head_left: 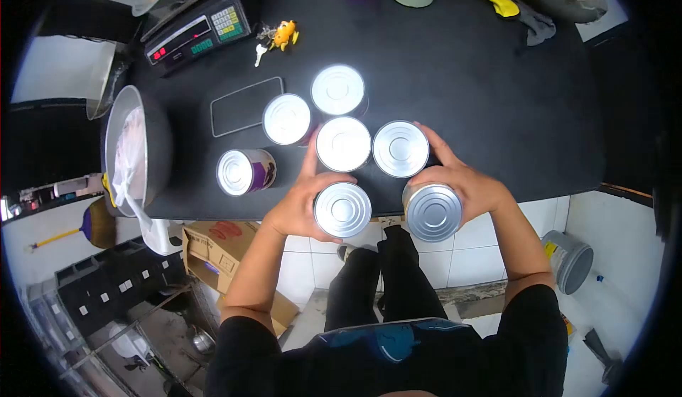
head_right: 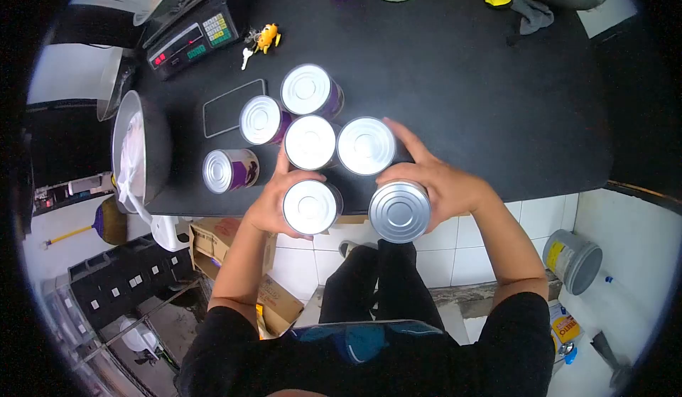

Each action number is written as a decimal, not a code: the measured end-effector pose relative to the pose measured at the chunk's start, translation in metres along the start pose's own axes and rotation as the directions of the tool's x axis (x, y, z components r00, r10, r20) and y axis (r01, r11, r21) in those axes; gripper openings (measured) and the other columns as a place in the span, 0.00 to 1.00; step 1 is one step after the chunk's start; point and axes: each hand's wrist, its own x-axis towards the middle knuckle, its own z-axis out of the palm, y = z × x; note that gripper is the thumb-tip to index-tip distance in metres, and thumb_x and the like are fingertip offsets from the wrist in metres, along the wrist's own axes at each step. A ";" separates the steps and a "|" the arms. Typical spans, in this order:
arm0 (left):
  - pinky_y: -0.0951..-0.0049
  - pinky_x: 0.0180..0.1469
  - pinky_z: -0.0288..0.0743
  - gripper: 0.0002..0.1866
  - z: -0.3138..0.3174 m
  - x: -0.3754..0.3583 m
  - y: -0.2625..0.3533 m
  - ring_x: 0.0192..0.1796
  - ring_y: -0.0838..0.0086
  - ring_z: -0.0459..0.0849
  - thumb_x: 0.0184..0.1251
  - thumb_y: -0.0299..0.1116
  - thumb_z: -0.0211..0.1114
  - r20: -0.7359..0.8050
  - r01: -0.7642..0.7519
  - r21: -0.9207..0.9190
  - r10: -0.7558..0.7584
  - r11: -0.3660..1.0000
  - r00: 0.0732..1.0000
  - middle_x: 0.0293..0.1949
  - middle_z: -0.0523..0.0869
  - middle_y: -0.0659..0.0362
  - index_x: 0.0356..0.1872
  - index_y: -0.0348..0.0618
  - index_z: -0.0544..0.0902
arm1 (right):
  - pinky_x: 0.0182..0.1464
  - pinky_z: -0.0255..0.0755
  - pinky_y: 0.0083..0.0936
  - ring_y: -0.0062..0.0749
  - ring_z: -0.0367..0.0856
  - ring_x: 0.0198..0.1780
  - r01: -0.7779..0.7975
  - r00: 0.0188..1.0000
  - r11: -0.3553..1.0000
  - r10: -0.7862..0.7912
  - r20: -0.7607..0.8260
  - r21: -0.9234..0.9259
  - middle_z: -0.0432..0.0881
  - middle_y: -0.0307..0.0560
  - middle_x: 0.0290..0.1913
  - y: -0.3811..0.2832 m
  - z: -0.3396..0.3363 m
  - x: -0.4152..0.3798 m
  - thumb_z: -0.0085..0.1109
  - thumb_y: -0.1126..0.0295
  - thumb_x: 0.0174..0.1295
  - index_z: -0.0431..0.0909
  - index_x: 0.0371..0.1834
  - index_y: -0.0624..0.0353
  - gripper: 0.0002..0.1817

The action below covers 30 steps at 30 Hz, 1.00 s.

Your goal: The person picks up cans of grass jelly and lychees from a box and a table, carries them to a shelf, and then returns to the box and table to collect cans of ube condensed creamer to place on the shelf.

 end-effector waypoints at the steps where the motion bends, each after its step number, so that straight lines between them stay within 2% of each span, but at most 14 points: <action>1: 0.53 0.74 0.39 0.45 -0.001 0.003 -0.002 0.76 0.44 0.42 0.13 0.49 0.82 -0.004 -0.016 0.003 0.016 1.000 1.000 0.73 0.42 0.36 0.49 0.51 0.83 | 0.73 0.45 0.52 0.62 0.37 0.76 0.030 1.000 1.000 -0.030 -0.005 0.000 0.34 0.58 0.77 0.005 -0.001 0.003 0.84 0.57 0.10 0.76 0.56 0.35 0.52; 5: 0.56 0.74 0.37 0.44 -0.004 0.010 -0.004 0.76 0.44 0.39 0.12 0.47 0.82 -0.057 -0.083 -0.066 0.079 0.994 0.995 0.73 0.43 0.37 0.47 0.51 0.84 | 0.73 0.42 0.50 0.63 0.38 0.76 0.102 0.994 0.993 -0.101 -0.029 0.058 0.34 0.60 0.76 0.014 -0.001 0.009 0.84 0.55 0.10 0.75 0.57 0.33 0.54; 10: 0.57 0.74 0.37 0.42 -0.011 0.008 -0.003 0.75 0.44 0.43 0.14 0.46 0.81 -0.044 -0.071 -0.083 0.067 0.994 0.997 0.72 0.45 0.39 0.46 0.51 0.85 | 0.73 0.37 0.53 0.64 0.36 0.76 0.156 0.987 0.980 -0.151 -0.049 0.122 0.34 0.59 0.75 0.008 0.007 0.016 0.84 0.54 0.15 0.75 0.57 0.30 0.51; 14: 0.57 0.73 0.39 0.42 -0.008 0.010 -0.001 0.74 0.45 0.48 0.13 0.47 0.82 -0.107 -0.085 -0.056 0.079 0.995 0.991 0.71 0.49 0.43 0.46 0.48 0.85 | 0.73 0.37 0.54 0.63 0.37 0.75 0.170 0.982 0.977 -0.157 -0.106 0.129 0.37 0.59 0.75 0.009 0.016 0.017 0.84 0.55 0.15 0.75 0.57 0.33 0.51; 18: 0.56 0.74 0.39 0.45 -0.006 0.016 -0.003 0.75 0.47 0.47 0.13 0.48 0.82 -0.145 -0.182 -0.160 0.160 0.970 0.976 0.72 0.47 0.43 0.48 0.46 0.84 | 0.72 0.39 0.53 0.61 0.39 0.75 0.217 0.969 0.959 -0.189 -0.158 0.185 0.38 0.58 0.75 0.006 0.024 0.024 0.84 0.53 0.14 0.74 0.58 0.38 0.53; 21: 0.55 0.74 0.37 0.46 -0.008 0.010 -0.005 0.75 0.48 0.47 0.14 0.51 0.82 -0.117 -0.137 -0.251 0.111 0.958 0.987 0.68 0.60 0.43 0.49 0.44 0.82 | 0.71 0.46 0.50 0.60 0.43 0.75 0.269 0.956 0.912 -0.215 -0.198 0.310 0.40 0.58 0.74 0.010 0.029 0.028 0.83 0.50 0.16 0.72 0.60 0.43 0.55; 24: 0.55 0.74 0.34 0.48 -0.020 0.008 -0.004 0.75 0.52 0.47 0.17 0.53 0.82 0.010 -0.029 -0.335 0.034 0.942 0.999 0.56 0.76 0.49 0.50 0.41 0.81 | 0.69 0.54 0.45 0.55 0.50 0.73 0.337 0.939 0.856 -0.277 -0.202 0.391 0.46 0.57 0.73 0.016 0.030 0.029 0.83 0.48 0.18 0.64 0.66 0.50 0.61; 27: 0.60 0.68 0.52 0.52 -0.026 0.004 -0.004 0.67 0.60 0.61 0.18 0.55 0.83 0.035 0.033 -0.439 -0.019 0.898 0.999 0.57 0.74 0.52 0.52 0.36 0.77 | 0.66 0.61 0.36 0.41 0.66 0.66 0.217 0.966 0.719 -0.061 -0.250 0.661 0.66 0.53 0.64 0.004 0.049 0.023 0.84 0.52 0.19 0.44 0.72 0.61 0.73; 28: 0.63 0.63 0.60 0.54 -0.025 0.005 -0.001 0.61 0.62 0.69 0.16 0.57 0.84 0.018 0.042 -0.483 -0.037 0.875 0.999 0.58 0.71 0.51 0.52 0.35 0.76 | 0.66 0.62 0.36 0.39 0.68 0.65 0.180 0.971 0.701 -0.013 -0.239 0.690 0.69 0.51 0.62 -0.001 0.052 0.021 0.84 0.54 0.20 0.41 0.73 0.62 0.75; 29: 0.66 0.58 0.68 0.56 -0.026 0.005 0.001 0.55 0.63 0.77 0.15 0.59 0.84 0.005 0.049 -0.525 -0.055 0.850 0.998 0.59 0.69 0.50 0.53 0.35 0.75 | 0.64 0.63 0.36 0.39 0.67 0.64 0.180 0.969 0.702 -0.007 -0.246 0.689 0.68 0.50 0.61 -0.006 0.057 0.020 0.83 0.50 0.24 0.50 0.69 0.60 0.67; 30: 0.66 0.59 0.68 0.54 -0.026 0.001 0.000 0.56 0.64 0.76 0.17 0.57 0.84 0.019 0.058 -0.577 -0.058 0.815 0.998 0.57 0.69 0.51 0.53 0.35 0.75 | 0.62 0.64 0.36 0.39 0.66 0.63 0.181 0.967 0.703 0.000 -0.253 0.688 0.67 0.50 0.60 -0.012 0.062 0.018 0.81 0.46 0.28 0.59 0.65 0.58 0.59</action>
